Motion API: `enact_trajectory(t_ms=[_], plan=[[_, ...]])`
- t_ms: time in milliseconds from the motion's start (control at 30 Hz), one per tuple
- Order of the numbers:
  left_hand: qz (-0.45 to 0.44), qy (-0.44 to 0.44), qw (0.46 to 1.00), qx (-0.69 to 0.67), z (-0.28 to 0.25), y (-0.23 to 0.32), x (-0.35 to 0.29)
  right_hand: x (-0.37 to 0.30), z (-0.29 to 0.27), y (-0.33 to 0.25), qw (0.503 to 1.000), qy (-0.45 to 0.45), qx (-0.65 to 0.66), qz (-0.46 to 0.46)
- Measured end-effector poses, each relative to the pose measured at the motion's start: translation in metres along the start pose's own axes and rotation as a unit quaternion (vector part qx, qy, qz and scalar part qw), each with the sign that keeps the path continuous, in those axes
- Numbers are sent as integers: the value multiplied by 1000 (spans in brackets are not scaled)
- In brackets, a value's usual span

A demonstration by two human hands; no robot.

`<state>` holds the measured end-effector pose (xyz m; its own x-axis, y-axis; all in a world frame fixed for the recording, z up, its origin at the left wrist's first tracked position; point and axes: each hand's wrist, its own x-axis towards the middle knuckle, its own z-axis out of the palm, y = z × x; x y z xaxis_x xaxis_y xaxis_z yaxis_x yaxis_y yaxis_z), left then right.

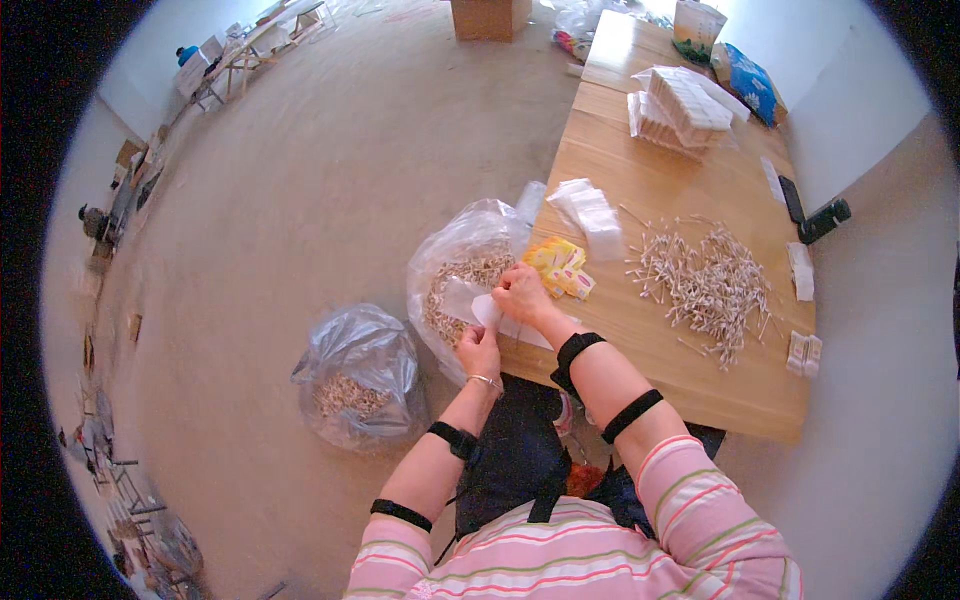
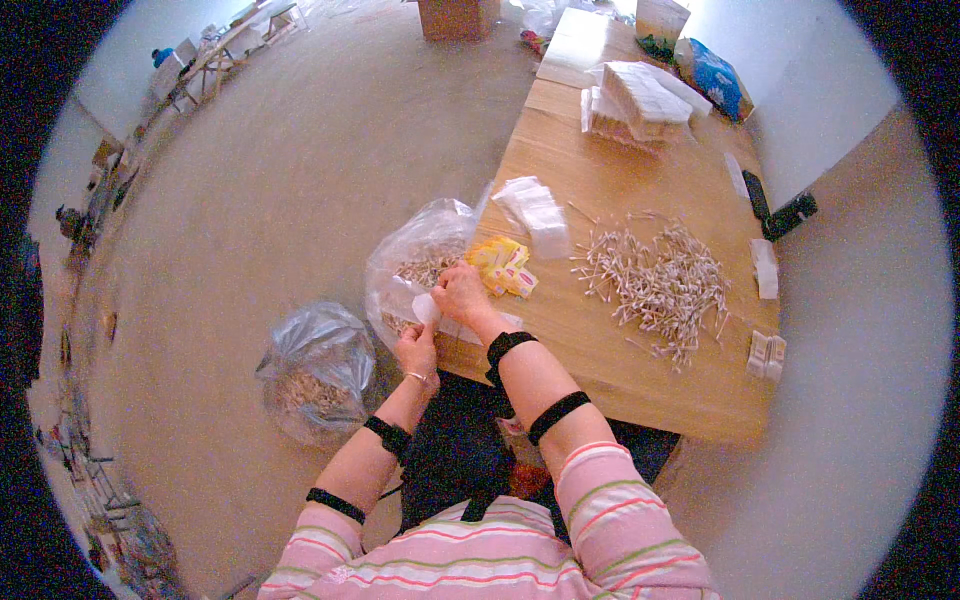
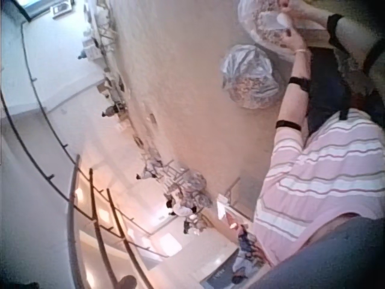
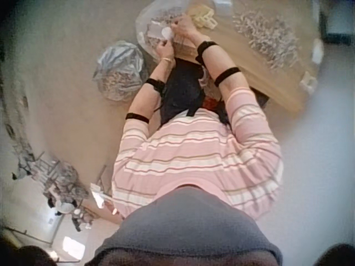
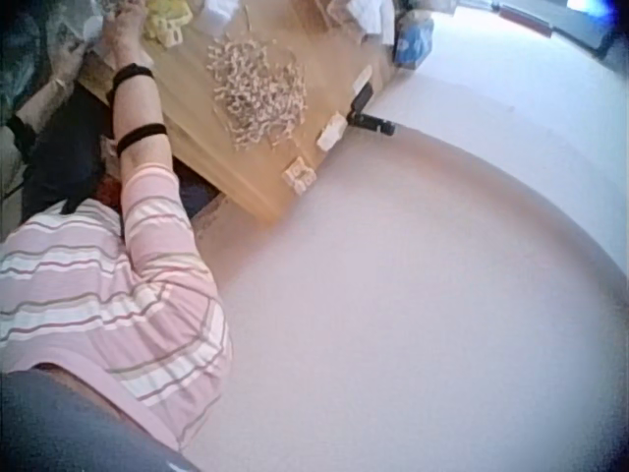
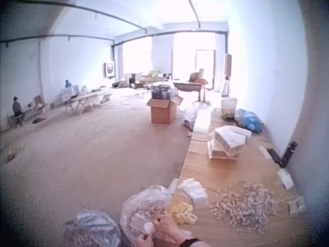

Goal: The person is sorting cotton swabs and packaging them into small plastic bags.

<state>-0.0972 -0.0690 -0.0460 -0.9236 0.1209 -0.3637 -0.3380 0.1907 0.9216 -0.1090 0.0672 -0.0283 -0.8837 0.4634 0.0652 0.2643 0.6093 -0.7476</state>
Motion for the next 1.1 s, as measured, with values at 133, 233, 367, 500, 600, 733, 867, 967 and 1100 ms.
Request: enact_trajectory(t_ms=[133,233,367,500,600,733,867,967,1100], plan=[[18,-41,996,73,-9,-7,1,-1,-2,-9,1000,-10,-13,15],[53,-72,994,63,2,-2,-12,2,-9,9,991,-13,-126,-41],[95,-78,976,180,-15,-14,12,-12,-13,-11,994,-51,-88,-28],[112,54,960,249,-2,5,-2,-45,-51,12,988,135,-7,-69],[242,240,897,283,6,14,-14,-70,-105,39,924,337,-173,45],[418,27,860,292,34,19,-41,-128,-193,109,785,432,-309,319],[450,-231,815,281,74,2,-71,-184,-218,147,810,388,-187,398],[467,-338,767,281,109,1,-101,-209,-203,175,872,341,-214,278],[480,-390,732,287,128,-5,-115,-212,-164,142,884,335,-246,214]])
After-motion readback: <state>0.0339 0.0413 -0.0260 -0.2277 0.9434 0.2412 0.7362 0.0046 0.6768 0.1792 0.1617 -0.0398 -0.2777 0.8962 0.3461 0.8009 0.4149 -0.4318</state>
